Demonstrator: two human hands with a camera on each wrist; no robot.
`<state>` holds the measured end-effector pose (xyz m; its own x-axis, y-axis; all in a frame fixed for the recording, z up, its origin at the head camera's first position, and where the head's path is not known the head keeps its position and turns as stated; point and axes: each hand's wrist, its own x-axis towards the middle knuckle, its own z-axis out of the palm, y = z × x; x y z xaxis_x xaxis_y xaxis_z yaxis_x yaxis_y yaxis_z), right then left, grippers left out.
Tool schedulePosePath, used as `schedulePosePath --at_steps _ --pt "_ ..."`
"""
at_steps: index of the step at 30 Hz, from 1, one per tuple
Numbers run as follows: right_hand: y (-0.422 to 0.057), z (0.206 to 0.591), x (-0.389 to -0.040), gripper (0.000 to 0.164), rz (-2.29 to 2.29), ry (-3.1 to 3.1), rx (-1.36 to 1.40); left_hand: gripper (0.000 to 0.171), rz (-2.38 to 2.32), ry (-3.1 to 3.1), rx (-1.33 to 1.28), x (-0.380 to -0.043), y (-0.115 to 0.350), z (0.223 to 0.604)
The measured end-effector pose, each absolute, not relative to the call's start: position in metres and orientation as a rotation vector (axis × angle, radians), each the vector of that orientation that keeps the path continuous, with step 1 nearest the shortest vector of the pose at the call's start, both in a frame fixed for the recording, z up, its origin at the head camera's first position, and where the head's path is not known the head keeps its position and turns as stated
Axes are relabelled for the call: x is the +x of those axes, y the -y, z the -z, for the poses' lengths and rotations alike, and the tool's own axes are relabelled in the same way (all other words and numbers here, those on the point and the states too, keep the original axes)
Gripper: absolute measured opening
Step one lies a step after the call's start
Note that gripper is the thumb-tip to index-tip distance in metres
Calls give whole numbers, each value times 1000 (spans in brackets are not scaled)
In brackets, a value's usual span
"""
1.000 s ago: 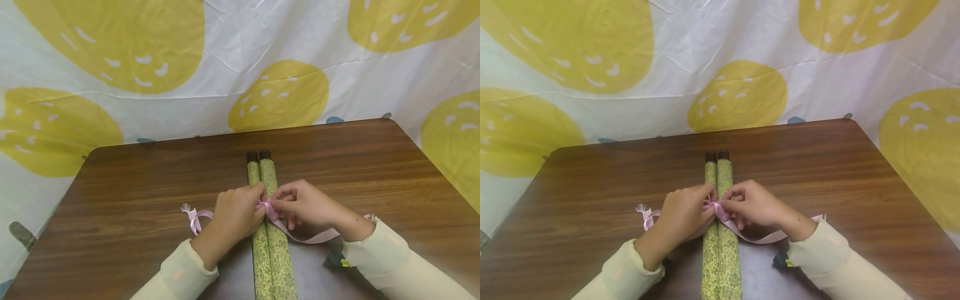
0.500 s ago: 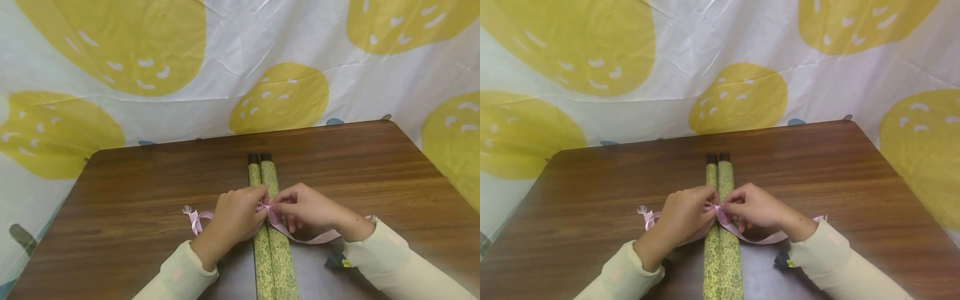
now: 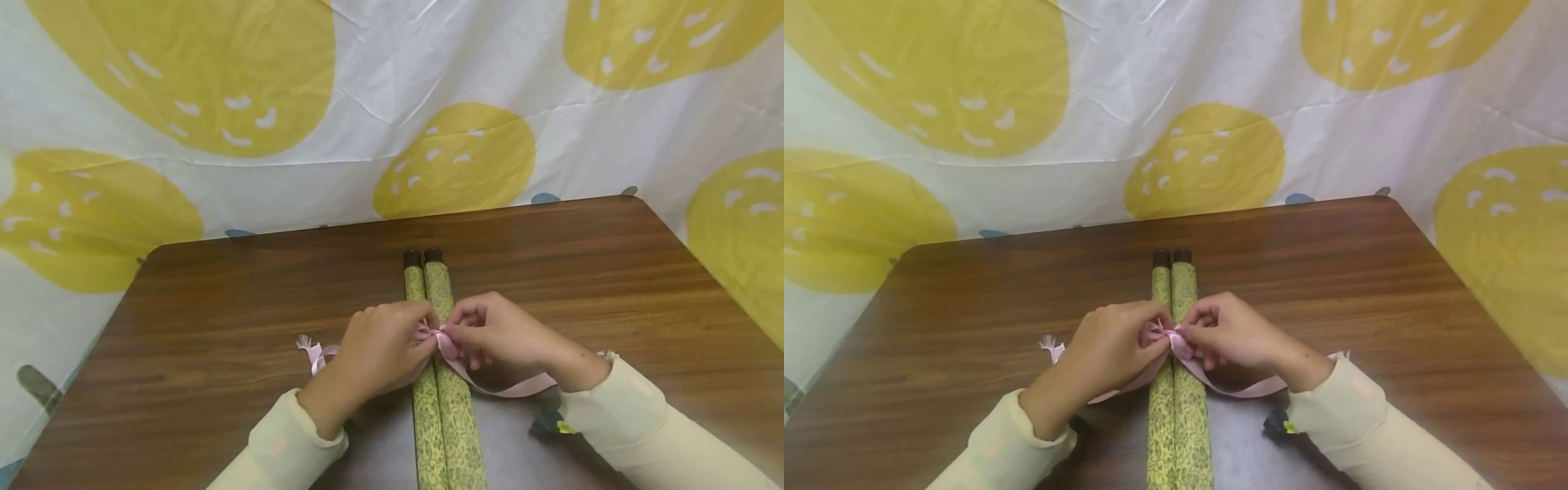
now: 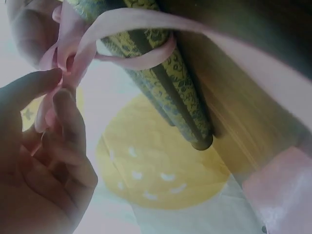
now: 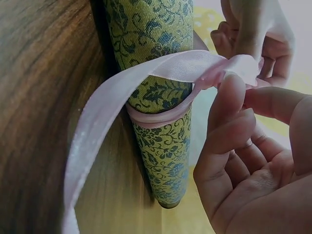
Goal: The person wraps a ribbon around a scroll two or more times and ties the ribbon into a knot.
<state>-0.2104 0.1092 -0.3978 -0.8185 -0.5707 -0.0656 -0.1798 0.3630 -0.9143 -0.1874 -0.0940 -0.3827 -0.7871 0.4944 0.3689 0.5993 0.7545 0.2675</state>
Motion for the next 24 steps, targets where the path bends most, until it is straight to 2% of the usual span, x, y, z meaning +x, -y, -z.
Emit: schedulePosePath --at_steps 18,24 --pt "-110 397 -213 4 1633 -2300 -554 20 877 2897 -783 -196 111 372" --pt "-111 398 -213 4 1621 -2325 -610 13 984 2933 -746 -200 119 373"
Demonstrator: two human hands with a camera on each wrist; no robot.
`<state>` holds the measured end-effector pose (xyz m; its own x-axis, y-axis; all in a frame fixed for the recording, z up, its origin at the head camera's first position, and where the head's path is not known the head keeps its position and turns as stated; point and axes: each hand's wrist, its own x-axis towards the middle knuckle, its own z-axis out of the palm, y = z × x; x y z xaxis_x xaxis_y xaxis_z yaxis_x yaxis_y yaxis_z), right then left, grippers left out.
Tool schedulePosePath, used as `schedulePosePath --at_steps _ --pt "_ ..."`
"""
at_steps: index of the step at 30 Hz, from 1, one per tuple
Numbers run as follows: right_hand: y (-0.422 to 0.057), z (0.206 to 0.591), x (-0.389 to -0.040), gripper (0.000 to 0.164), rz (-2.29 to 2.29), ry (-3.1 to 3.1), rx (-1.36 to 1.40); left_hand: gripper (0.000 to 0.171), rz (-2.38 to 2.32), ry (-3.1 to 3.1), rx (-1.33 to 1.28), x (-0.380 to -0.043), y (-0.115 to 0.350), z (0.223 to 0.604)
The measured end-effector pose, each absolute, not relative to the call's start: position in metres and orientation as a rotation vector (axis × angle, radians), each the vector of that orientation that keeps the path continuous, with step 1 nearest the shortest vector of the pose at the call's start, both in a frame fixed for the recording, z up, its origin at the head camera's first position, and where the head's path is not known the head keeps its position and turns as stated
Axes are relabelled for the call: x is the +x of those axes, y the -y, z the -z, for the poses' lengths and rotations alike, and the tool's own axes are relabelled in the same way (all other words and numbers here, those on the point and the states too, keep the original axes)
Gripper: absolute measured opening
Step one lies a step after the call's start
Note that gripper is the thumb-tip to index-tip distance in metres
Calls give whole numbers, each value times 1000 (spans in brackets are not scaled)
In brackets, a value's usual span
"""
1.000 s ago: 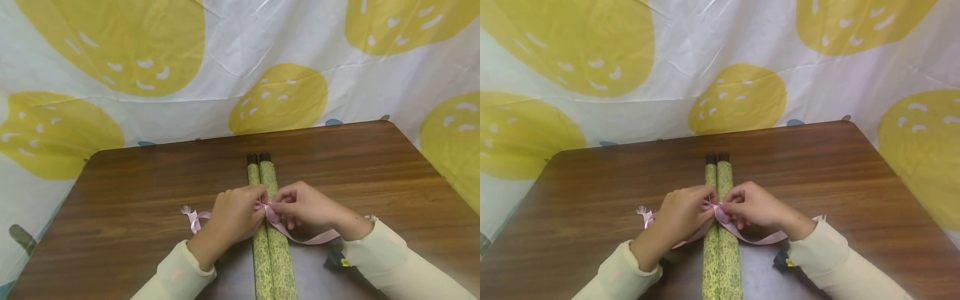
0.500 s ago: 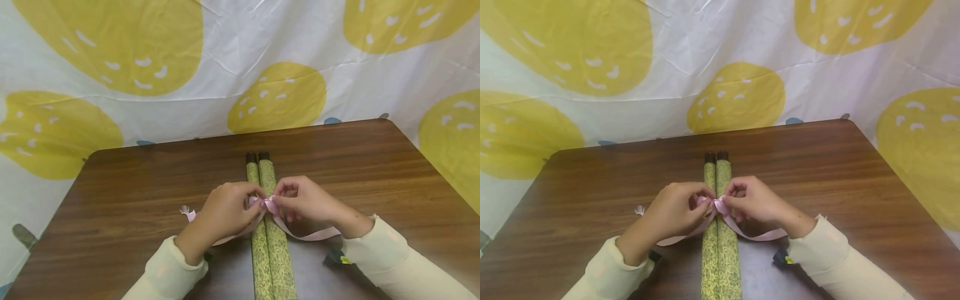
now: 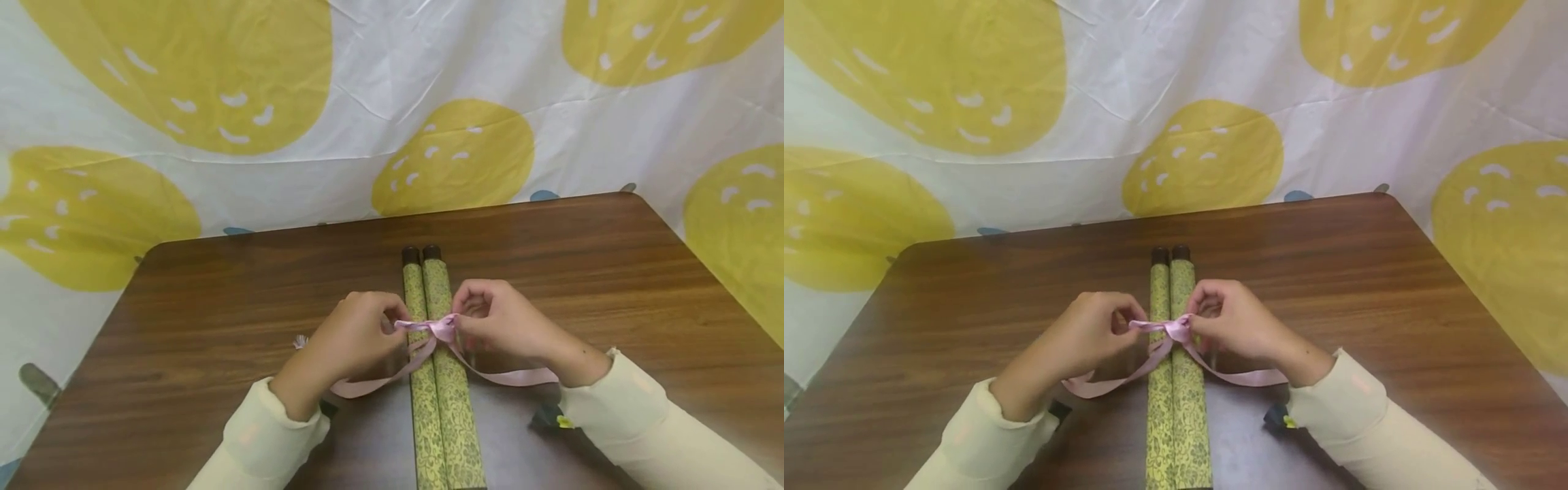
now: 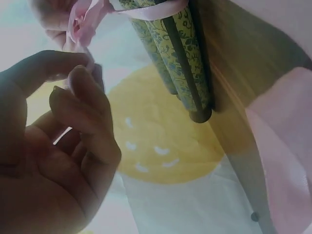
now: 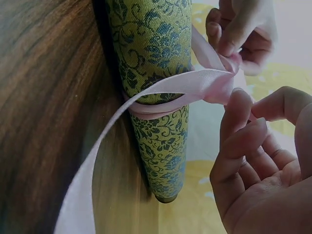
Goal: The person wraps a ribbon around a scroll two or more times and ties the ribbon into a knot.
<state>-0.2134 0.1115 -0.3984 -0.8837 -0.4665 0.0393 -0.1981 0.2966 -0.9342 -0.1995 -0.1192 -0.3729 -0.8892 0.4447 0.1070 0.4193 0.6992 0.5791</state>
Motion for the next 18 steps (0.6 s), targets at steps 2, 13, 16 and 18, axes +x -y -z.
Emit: schedulePosePath --at_steps 2,13,16,18 --pt "-112 398 -214 5 1620 -2332 -635 12 -1025 -2830 747 -201 120 374" --pt "-112 394 -215 10 1612 -2426 -694 9 -1674 -2311 784 -199 115 374" --pt "-114 395 -215 9 1609 -2407 -664 9 -1710 -2288 741 -201 117 375" --pt "-115 395 -215 9 1574 -2424 -635 10 -1647 -2373 733 -202 120 373"
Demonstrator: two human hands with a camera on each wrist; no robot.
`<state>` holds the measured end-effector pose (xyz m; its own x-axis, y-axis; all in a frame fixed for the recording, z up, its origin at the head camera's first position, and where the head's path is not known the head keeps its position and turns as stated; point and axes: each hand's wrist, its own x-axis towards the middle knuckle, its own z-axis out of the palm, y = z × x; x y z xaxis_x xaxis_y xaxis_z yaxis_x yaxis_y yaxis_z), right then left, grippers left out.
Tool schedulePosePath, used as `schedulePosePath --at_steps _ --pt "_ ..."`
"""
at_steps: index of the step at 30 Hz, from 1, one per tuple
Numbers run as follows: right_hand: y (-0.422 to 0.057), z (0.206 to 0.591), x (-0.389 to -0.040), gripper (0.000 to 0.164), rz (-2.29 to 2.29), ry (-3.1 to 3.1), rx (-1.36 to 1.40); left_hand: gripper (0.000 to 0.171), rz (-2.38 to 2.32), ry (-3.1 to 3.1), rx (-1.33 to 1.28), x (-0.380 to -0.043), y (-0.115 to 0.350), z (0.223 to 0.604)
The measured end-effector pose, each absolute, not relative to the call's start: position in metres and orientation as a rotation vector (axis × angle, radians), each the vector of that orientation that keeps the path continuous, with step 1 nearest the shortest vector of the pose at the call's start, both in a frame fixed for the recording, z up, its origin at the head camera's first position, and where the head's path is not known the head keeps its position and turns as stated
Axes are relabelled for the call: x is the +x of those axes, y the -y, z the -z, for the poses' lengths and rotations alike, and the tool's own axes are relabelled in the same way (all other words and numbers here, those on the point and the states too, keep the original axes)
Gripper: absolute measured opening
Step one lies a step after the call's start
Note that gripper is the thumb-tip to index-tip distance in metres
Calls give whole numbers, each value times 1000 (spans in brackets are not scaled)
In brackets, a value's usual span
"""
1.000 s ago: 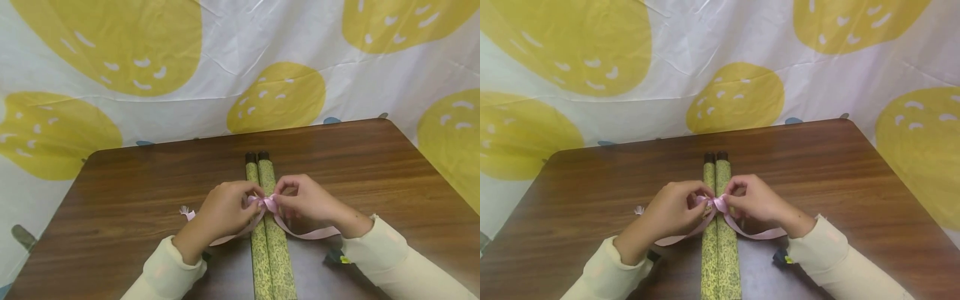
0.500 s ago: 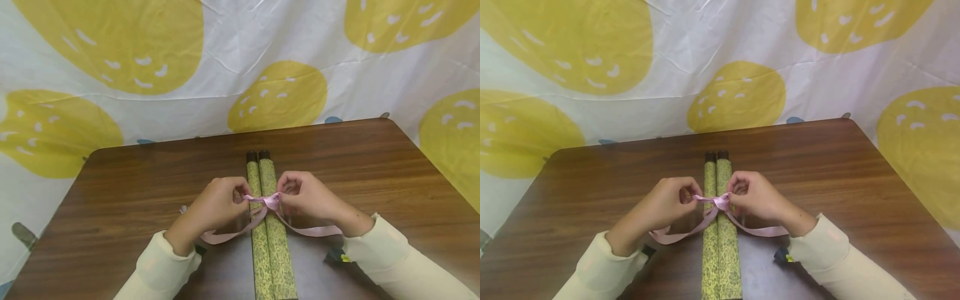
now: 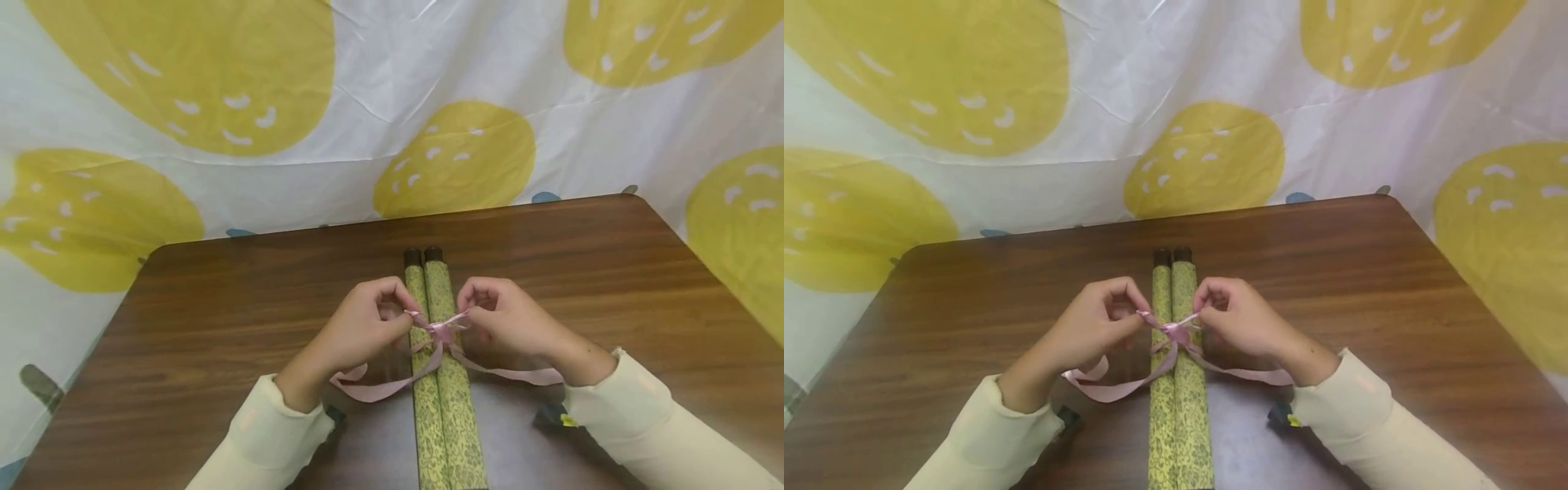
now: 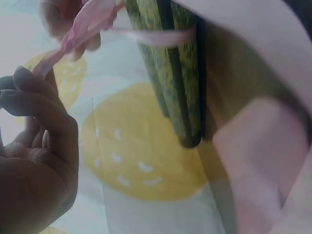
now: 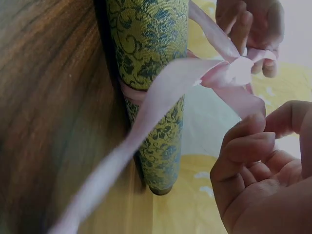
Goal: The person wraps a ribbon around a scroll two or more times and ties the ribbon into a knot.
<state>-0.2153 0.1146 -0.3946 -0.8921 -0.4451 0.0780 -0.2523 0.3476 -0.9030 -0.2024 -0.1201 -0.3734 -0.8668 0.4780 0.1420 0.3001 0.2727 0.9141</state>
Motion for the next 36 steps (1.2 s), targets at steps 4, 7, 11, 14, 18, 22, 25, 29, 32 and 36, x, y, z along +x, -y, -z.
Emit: schedulePosePath --at_steps 4,7,11,14,18,22,25,29,32,36 --pt "-116 393 -216 14 1423 -2538 -615 13 -1424 -2594 738 -205 128 371" --pt "-118 392 -217 16 1305 -2659 -650 13 -1227 -2746 732 -206 133 370" --pt "-122 391 -219 18 1295 -2706 -648 14 -1000 -2828 719 -205 138 368" --pt "-125 388 -220 17 1373 -2635 -631 14 -980 -2818 733 -204 142 367" --pt "-129 386 -221 14 1494 -2491 -639 13 -1210 -2666 742 -205 145 370" --pt "-133 386 -222 12 1612 -2318 -663 6 -1510 -2282 731 -206 144 378" --pt "-137 388 -223 12 1642 -2218 -675 6 -1674 -2032 716 -207 144 383" --pt "-141 390 -224 12 1585 -2212 -682 7 -1825 -1853 744 -208 146 389" --pt "-145 390 -225 13 1494 -2286 -685 5 -1856 -1816 761 -209 147 391" --pt "-152 388 -228 15 1354 -2403 -702 6 -1822 -1789 751 -209 150 389"
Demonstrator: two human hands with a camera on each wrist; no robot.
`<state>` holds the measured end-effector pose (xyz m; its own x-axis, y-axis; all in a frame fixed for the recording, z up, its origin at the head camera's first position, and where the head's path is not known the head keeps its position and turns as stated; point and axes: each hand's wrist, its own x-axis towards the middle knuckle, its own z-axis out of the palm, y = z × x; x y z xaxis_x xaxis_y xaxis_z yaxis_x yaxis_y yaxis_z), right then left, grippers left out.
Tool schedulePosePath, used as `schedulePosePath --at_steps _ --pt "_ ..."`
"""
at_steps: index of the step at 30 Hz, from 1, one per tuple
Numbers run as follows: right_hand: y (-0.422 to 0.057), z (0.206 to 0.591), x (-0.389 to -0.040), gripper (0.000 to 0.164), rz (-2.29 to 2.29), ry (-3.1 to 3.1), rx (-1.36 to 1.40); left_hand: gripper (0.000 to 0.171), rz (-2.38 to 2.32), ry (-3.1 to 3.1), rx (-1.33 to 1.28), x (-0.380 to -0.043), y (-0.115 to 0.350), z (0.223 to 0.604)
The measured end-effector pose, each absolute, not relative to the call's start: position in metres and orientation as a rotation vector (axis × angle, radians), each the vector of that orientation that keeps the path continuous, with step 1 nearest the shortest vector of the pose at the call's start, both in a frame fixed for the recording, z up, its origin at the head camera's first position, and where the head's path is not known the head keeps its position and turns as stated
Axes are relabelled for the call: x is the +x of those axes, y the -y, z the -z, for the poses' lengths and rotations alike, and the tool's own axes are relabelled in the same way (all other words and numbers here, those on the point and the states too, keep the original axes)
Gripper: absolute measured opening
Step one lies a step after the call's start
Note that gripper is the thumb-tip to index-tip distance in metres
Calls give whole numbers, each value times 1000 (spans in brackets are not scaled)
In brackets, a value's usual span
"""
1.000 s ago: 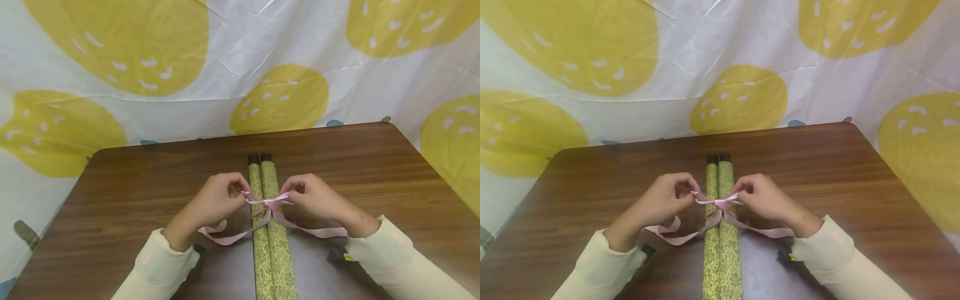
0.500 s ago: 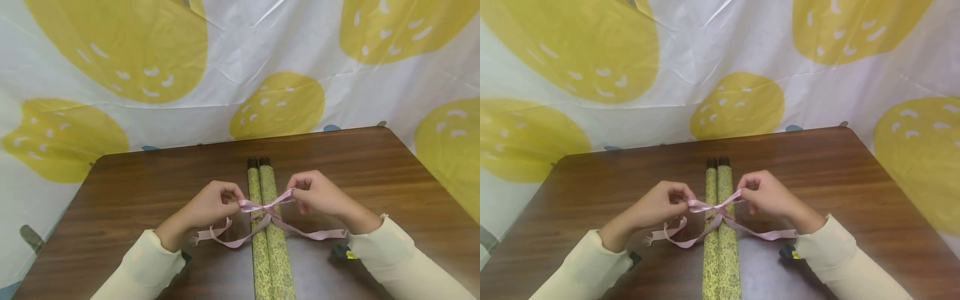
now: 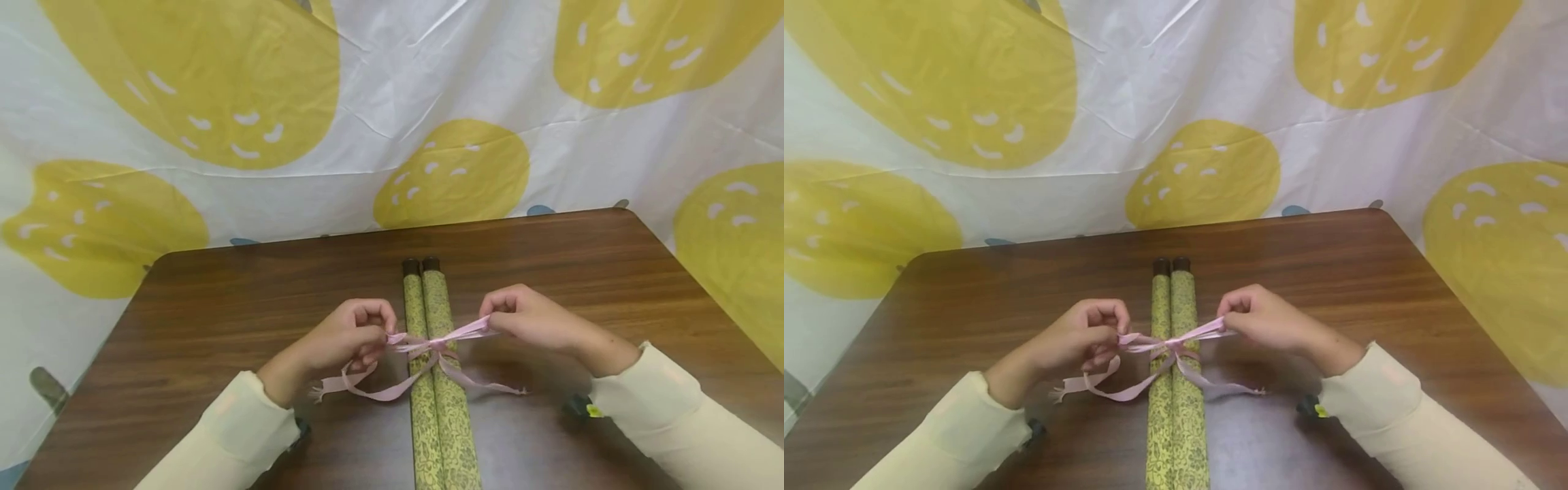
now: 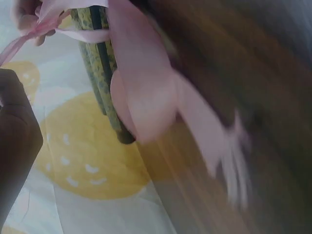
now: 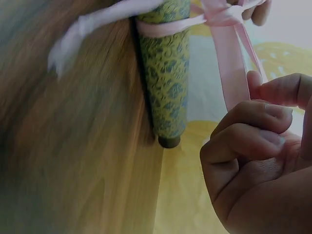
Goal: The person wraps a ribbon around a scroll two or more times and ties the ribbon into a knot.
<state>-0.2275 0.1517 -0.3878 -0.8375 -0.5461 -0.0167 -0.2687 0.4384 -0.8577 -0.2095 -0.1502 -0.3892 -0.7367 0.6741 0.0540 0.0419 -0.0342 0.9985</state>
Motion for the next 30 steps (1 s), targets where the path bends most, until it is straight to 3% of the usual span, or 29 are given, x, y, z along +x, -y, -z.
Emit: schedulePosePath --at_steps 14,23,30 --pt "-160 389 -228 12 1249 -2438 -705 11 -1596 -2004 705 -211 170 383" --pt "-162 384 -224 12 1222 -2424 -666 35 -1279 -2299 767 -216 179 382" --pt "-164 384 -221 21 1194 -2415 -718 13 -1014 -2533 806 -213 182 382"
